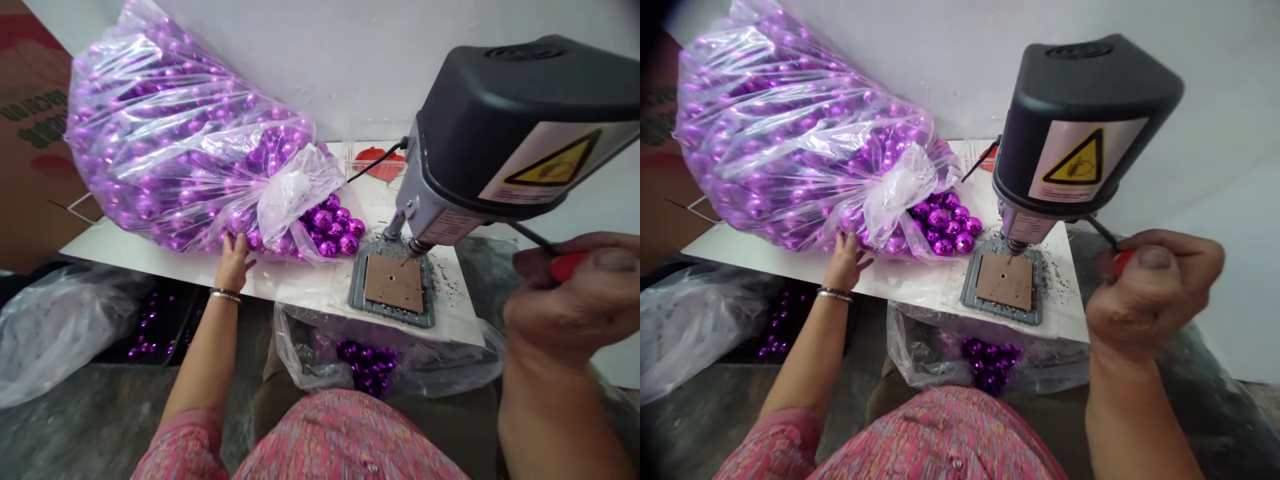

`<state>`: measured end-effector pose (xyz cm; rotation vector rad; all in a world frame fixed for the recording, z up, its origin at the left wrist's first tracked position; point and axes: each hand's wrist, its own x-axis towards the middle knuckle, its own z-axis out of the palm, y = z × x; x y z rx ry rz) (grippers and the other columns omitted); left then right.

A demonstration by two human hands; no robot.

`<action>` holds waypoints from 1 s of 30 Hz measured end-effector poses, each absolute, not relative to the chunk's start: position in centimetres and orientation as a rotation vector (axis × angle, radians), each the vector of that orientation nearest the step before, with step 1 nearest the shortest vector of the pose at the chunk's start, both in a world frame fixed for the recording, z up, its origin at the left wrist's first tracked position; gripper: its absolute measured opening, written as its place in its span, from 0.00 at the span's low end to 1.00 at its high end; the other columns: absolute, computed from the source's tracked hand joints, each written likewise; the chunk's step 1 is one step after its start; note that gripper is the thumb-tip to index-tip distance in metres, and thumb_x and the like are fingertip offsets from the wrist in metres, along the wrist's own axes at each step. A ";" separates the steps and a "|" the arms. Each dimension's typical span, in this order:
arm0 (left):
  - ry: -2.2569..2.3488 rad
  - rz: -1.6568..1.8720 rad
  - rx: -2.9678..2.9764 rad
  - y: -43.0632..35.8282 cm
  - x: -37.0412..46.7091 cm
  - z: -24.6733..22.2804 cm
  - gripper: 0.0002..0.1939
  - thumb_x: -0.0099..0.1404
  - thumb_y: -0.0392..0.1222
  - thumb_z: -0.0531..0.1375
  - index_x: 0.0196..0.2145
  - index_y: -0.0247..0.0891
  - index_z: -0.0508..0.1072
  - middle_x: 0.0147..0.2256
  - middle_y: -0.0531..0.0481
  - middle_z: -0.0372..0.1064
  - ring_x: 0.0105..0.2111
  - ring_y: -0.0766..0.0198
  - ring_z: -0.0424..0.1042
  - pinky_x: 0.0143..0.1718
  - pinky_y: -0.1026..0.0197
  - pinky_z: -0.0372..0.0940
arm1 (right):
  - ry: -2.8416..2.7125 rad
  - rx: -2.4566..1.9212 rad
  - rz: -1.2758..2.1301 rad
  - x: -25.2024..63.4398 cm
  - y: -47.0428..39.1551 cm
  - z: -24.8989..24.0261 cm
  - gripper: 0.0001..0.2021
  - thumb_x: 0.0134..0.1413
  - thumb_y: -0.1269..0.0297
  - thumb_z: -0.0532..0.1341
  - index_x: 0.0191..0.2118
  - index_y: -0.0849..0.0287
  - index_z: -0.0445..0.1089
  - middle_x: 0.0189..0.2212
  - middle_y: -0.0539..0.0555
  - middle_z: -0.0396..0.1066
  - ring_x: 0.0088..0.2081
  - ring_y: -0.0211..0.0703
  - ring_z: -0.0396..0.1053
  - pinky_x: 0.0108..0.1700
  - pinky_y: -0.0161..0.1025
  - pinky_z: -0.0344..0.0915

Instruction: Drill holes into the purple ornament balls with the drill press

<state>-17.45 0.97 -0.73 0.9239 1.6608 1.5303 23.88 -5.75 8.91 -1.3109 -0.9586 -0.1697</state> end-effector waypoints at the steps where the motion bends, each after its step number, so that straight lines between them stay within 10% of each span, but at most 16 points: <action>1: 1.616 1.509 0.882 0.6 -16.6 -1.1 0.35 0.64 0.53 0.67 0.65 0.50 0.62 0.55 0.39 0.70 0.42 0.59 0.77 0.36 0.58 0.75 | -0.970 -1.308 -0.174 24.0 -5.8 8.8 0.29 0.56 0.35 0.45 0.28 0.59 0.59 0.15 0.48 0.51 0.16 0.34 0.56 0.19 0.36 0.44; 10: 1.787 1.841 0.620 4.5 -12.7 0.6 0.06 0.63 0.37 0.60 0.35 0.40 0.63 0.27 0.58 0.59 0.25 0.73 0.61 0.28 0.69 0.63 | -0.959 -1.274 -0.087 23.9 -6.2 8.3 0.27 0.56 0.38 0.50 0.33 0.62 0.64 0.21 0.47 0.55 0.18 0.29 0.59 0.22 0.34 0.51; 21: 1.823 1.801 0.889 -0.5 -17.2 -1.3 0.08 0.65 0.38 0.59 0.33 0.41 0.60 0.26 0.59 0.56 0.24 0.71 0.60 0.28 0.65 0.65 | -1.005 -1.240 -0.070 23.7 -6.3 8.8 0.29 0.55 0.35 0.50 0.32 0.61 0.61 0.19 0.45 0.52 0.17 0.28 0.56 0.22 0.33 0.48; 27: 2.388 1.618 1.485 -4.5 -14.9 -0.2 0.12 0.67 0.46 0.63 0.45 0.40 0.72 0.42 0.47 0.69 0.56 0.45 0.68 0.58 0.32 0.62 | -1.045 -1.236 -0.103 24.0 -6.3 8.3 0.29 0.58 0.36 0.49 0.34 0.62 0.62 0.21 0.45 0.56 0.18 0.26 0.58 0.23 0.33 0.51; 30: 1.944 1.328 1.905 -5.6 -9.4 0.5 0.13 0.72 0.49 0.57 0.49 0.41 0.74 0.46 0.44 0.74 0.51 0.48 0.74 0.56 0.36 0.67 | -1.051 -1.229 -0.108 24.1 -6.4 8.1 0.28 0.60 0.38 0.48 0.35 0.62 0.62 0.21 0.45 0.54 0.19 0.26 0.58 0.25 0.33 0.53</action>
